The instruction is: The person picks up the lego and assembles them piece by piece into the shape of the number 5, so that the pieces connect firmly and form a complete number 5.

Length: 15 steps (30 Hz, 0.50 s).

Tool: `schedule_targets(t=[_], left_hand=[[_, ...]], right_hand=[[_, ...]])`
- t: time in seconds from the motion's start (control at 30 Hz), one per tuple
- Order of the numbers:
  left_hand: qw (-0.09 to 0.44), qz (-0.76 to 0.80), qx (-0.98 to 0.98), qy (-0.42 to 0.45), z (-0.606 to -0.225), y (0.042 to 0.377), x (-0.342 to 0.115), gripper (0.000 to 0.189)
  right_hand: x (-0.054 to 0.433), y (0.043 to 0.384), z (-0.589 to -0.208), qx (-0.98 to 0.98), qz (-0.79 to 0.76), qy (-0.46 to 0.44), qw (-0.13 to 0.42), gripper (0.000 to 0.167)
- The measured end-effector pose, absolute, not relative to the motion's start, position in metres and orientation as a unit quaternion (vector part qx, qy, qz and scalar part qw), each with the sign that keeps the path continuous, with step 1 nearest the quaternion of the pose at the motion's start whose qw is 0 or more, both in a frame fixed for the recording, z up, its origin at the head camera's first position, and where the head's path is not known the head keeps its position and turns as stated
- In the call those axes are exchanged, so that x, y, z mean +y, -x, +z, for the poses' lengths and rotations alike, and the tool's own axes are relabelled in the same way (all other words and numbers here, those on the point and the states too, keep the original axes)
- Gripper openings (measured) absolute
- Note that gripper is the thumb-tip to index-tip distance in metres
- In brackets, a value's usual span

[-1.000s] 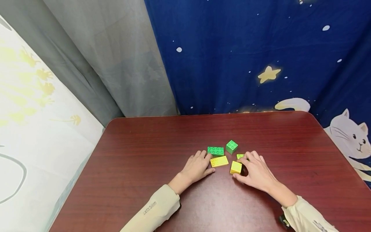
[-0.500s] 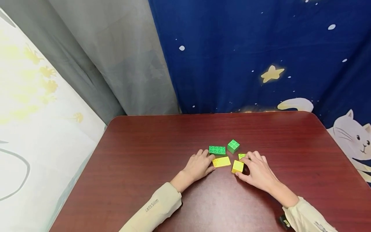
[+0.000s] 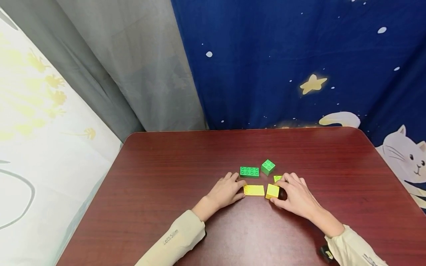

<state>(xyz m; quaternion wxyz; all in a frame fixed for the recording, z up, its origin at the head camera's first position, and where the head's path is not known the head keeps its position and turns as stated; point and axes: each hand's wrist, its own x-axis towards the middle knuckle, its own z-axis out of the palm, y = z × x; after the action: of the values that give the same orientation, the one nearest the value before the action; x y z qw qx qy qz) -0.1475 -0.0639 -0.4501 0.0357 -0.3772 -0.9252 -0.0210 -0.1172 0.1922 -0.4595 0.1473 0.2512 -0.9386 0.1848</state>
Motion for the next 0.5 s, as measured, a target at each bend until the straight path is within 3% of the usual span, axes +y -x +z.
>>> schedule_targets(t=[0.5], left_hand=[[0.033, -0.028, -0.926, 0.375, -0.452, 0.145, -0.065, 0.031]], right_hand=[[0.184, 0.125, -0.448, -0.932, 0.201, -0.271, 0.134, 0.029]])
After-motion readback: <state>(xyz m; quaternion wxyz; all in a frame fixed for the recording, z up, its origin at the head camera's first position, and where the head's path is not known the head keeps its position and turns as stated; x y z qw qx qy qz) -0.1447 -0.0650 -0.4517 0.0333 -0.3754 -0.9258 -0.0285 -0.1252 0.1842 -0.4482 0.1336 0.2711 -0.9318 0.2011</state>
